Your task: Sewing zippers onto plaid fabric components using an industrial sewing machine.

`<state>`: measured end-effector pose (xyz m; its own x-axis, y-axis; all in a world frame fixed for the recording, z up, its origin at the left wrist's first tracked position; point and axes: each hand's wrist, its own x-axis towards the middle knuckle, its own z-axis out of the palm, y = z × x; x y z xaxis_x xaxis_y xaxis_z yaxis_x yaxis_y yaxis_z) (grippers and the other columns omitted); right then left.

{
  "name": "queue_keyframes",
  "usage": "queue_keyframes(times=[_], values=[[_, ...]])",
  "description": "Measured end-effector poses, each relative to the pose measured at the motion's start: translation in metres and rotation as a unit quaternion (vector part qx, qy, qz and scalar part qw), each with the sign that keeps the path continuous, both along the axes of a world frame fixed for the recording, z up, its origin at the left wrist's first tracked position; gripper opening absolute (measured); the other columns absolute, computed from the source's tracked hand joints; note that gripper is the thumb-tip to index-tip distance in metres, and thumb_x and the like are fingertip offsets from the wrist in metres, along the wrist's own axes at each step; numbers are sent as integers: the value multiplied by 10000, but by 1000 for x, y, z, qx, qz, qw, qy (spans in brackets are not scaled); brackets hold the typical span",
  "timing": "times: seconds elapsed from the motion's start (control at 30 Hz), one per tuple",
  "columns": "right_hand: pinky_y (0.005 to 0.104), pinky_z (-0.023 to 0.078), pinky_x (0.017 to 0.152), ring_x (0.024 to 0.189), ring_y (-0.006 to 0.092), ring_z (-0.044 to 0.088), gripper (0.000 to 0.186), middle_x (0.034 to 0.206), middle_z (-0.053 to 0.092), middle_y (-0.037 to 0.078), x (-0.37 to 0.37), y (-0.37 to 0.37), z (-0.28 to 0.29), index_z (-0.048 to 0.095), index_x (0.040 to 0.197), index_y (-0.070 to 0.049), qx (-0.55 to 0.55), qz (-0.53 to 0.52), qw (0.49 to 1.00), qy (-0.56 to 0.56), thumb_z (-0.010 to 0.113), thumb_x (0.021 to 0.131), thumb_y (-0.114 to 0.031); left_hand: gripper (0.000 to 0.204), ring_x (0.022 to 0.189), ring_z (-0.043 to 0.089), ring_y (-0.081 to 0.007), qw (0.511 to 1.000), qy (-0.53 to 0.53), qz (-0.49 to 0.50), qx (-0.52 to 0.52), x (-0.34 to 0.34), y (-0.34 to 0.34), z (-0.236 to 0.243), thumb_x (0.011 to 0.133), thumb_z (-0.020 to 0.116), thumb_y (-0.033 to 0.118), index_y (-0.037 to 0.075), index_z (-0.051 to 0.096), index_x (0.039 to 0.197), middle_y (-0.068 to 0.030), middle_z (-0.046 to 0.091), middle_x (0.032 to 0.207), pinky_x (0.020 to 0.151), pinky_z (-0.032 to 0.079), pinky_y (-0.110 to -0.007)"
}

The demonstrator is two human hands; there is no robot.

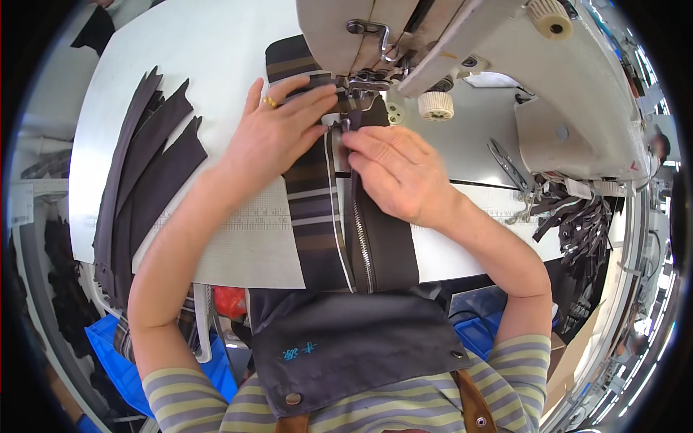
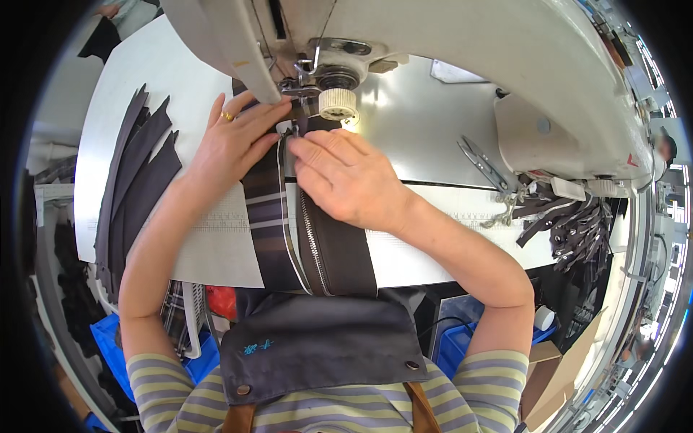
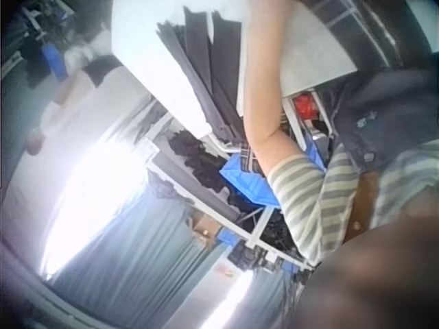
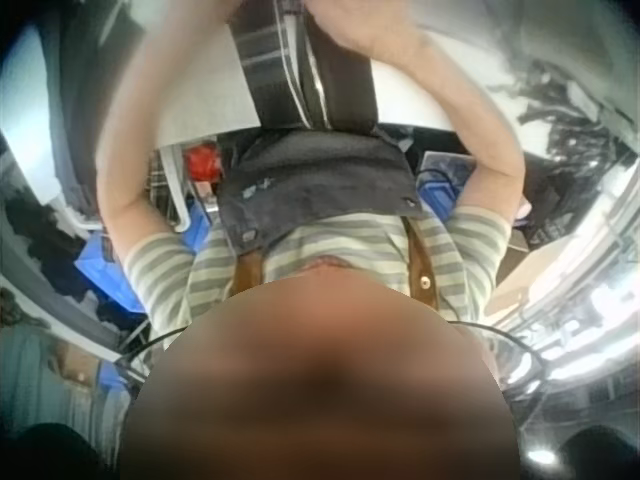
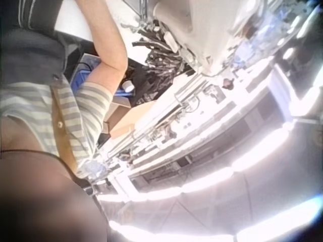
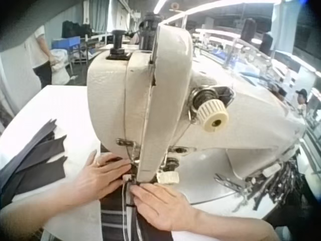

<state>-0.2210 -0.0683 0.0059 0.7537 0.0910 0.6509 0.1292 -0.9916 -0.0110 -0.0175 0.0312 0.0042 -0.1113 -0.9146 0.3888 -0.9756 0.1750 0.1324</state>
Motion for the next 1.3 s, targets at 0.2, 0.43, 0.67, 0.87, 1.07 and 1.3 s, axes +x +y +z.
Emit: queue_keyframes(times=[0.2, 0.43, 0.67, 0.87, 1.07, 1.3], values=[[345, 534, 741, 905, 247, 618, 229, 1054, 623, 95, -2, -9, -2, 607, 904, -18, 7, -31, 999, 38, 652, 694, -97, 415, 1373, 286, -305, 976, 162, -64, 128, 26, -29, 4, 874, 631, 304, 101, 598, 1235, -47, 555, 1319, 1063, 219, -551], [319, 536, 665, 848, 217, 622, 239, 993, 611, 65, 0, -10, 1, 612, 953, -25, 57, -53, 996, 48, 642, 717, -51, 295, 1241, 469, -222, 995, 101, -5, -11, 15, -22, 2, 846, 658, 266, 87, 676, 1080, -33, 640, 1174, 1060, 245, -532], [315, 525, 641, 813, 221, 619, 245, 977, 601, 64, 7, -9, 0, 612, 965, -25, 78, -81, 992, 64, 627, 720, -33, 286, 1089, 559, -157, 999, 30, 2, -42, -20, 3, -9, 835, 661, 266, 96, 666, 1065, 15, 641, 1153, 1048, 255, -582], [319, 543, 667, 808, 247, 644, 240, 977, 625, 86, 6, -11, -5, 635, 937, -12, 102, -91, 989, 54, 671, 709, 58, 324, 1113, 565, -153, 999, 16, 19, -30, -15, 1, -8, 843, 655, 244, 116, 657, 1141, 31, 619, 1228, 1068, 185, -584], [344, 531, 664, 808, 250, 623, 250, 1031, 615, 95, 1, -12, -7, 644, 977, -3, 99, -103, 988, 52, 623, 728, 0, 325, 1081, 556, -168, 999, 3, 15, -42, -22, 0, -9, 833, 663, 231, 107, 654, 1133, 25, 601, 1218, 1068, 202, -577], [334, 538, 649, 793, 239, 628, 258, 1034, 620, 89, 1, -12, -9, 648, 980, -7, 94, -101, 989, 44, 636, 723, -3, 324, 1049, 538, -166, 998, 23, 2, -54, -22, 1, -12, 808, 683, 240, 82, 647, 1089, 21, 589, 1185, 1041, 245, -612]])
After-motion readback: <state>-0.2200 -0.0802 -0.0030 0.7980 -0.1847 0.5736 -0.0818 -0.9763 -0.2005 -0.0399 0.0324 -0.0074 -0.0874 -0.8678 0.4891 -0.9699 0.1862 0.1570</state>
